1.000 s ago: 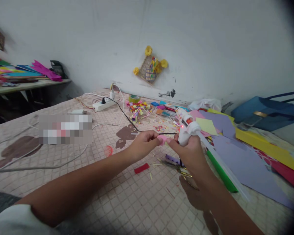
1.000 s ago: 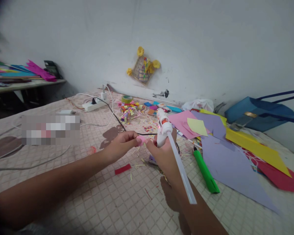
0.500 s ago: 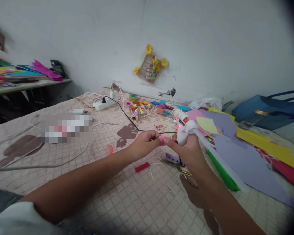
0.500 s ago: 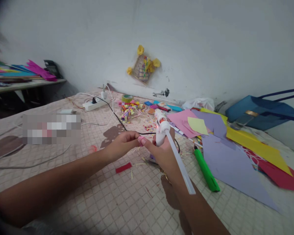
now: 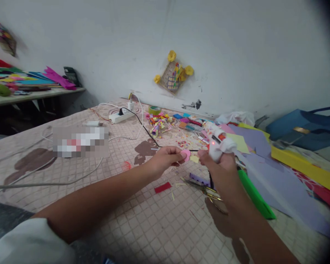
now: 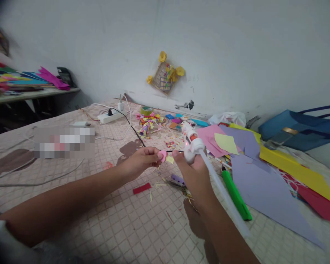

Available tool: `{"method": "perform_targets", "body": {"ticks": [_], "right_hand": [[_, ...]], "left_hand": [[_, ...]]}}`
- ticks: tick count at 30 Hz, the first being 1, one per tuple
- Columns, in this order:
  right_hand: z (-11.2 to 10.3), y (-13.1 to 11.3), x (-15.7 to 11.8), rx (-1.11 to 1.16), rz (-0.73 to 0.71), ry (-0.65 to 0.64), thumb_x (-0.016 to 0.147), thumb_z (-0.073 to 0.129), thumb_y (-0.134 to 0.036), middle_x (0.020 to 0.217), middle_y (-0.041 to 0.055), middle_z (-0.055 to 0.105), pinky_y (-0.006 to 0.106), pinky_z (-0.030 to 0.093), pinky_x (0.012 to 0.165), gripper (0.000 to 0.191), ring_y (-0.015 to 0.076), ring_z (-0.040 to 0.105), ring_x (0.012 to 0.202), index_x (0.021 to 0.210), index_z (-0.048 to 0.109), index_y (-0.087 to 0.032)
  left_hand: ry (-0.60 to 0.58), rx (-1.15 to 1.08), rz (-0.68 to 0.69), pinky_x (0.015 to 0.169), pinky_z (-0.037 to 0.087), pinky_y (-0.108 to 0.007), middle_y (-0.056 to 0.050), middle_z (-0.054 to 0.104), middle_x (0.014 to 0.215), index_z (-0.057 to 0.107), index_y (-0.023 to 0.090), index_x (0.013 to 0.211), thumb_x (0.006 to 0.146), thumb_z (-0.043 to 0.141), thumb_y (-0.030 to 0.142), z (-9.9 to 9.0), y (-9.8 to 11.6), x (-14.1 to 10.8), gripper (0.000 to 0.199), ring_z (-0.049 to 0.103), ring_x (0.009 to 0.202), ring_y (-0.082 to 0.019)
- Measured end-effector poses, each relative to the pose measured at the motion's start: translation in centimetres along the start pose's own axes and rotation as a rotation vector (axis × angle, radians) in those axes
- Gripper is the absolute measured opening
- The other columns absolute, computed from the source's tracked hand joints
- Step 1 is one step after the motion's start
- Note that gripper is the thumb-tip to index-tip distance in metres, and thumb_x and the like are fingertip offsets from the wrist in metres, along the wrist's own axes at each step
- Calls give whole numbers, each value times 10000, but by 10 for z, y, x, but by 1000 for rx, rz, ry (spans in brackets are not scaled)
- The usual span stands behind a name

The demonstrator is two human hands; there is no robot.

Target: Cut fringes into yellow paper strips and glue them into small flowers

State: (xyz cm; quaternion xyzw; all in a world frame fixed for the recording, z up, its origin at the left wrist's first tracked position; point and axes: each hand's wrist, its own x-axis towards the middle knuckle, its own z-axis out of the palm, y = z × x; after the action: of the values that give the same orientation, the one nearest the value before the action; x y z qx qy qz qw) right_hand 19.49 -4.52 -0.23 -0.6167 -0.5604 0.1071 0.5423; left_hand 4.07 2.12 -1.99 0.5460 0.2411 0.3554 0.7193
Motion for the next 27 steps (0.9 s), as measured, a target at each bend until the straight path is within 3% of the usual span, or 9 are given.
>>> {"method": "perform_targets", "body": {"ticks": [4, 7, 9, 12, 17, 22, 25, 27], "right_hand": [[-9, -3, 3, 65, 61, 35, 785, 597, -438, 545, -20, 513, 263, 404, 494, 301, 135, 489, 533, 620, 497, -207], [-16, -4, 5, 134, 64, -18, 779, 607, -409, 512, -48, 499, 270, 426, 506, 205, 128, 474, 499, 799, 581, -207], [-21, -4, 6, 151, 72, -96, 748, 640, -384, 511, -55, 499, 286, 445, 526, 248, 133, 477, 497, 918, 605, -207], [-27, -5, 5, 60, 100, -201, 718, 662, -384, 605, -16, 584, 320, 465, 591, 254, 163, 539, 574, 898, 641, -206], [-32, -4, 3, -64, 50, -263, 698, 661, -427, 840, 47, 688, 412, 462, 787, 248, 271, 615, 849, 845, 675, -228], [-34, 1, 1, 70, 95, -324, 697, 689, -433, 904, 50, 693, 447, 479, 830, 272, 278, 626, 890, 889, 662, -243], [-35, 3, 2, 30, 78, -393, 722, 678, -420, 934, 46, 691, 435, 484, 848, 257, 267, 631, 904, 906, 658, -242], [-35, 3, 2, -23, 35, -372, 734, 667, -424, 915, 51, 696, 429, 497, 827, 257, 264, 640, 879, 902, 659, -229]], "left_hand": [[22, -102, -1, 643, 367, -247, -1, 545, 675, 541, 127, 624, 646, 701, 372, -8, 1, 5, 293, 480, 611, -79], [56, -158, 20, 644, 367, -241, 7, 544, 671, 533, 133, 617, 637, 713, 362, -16, 2, 10, 291, 482, 611, -74], [80, -182, 39, 645, 368, -238, 12, 542, 663, 536, 137, 619, 642, 713, 353, -21, 3, 13, 280, 483, 613, -73], [110, -205, 63, 657, 377, -238, 16, 541, 662, 555, 145, 648, 653, 709, 348, -25, 4, 15, 255, 489, 633, -76], [140, -232, 85, 638, 372, -232, 20, 533, 671, 558, 148, 663, 654, 711, 347, -26, 6, 16, 252, 483, 630, -73], [162, -242, 95, 641, 372, -238, 12, 532, 681, 555, 142, 671, 674, 692, 315, -26, 7, 16, 221, 484, 633, -76], [166, -241, 101, 638, 365, -236, 13, 529, 685, 550, 141, 669, 689, 677, 303, -26, 8, 16, 207, 481, 629, -74], [164, -235, 104, 641, 362, -236, 13, 526, 685, 552, 139, 670, 702, 664, 295, -26, 9, 16, 194, 479, 629, -73]]}}
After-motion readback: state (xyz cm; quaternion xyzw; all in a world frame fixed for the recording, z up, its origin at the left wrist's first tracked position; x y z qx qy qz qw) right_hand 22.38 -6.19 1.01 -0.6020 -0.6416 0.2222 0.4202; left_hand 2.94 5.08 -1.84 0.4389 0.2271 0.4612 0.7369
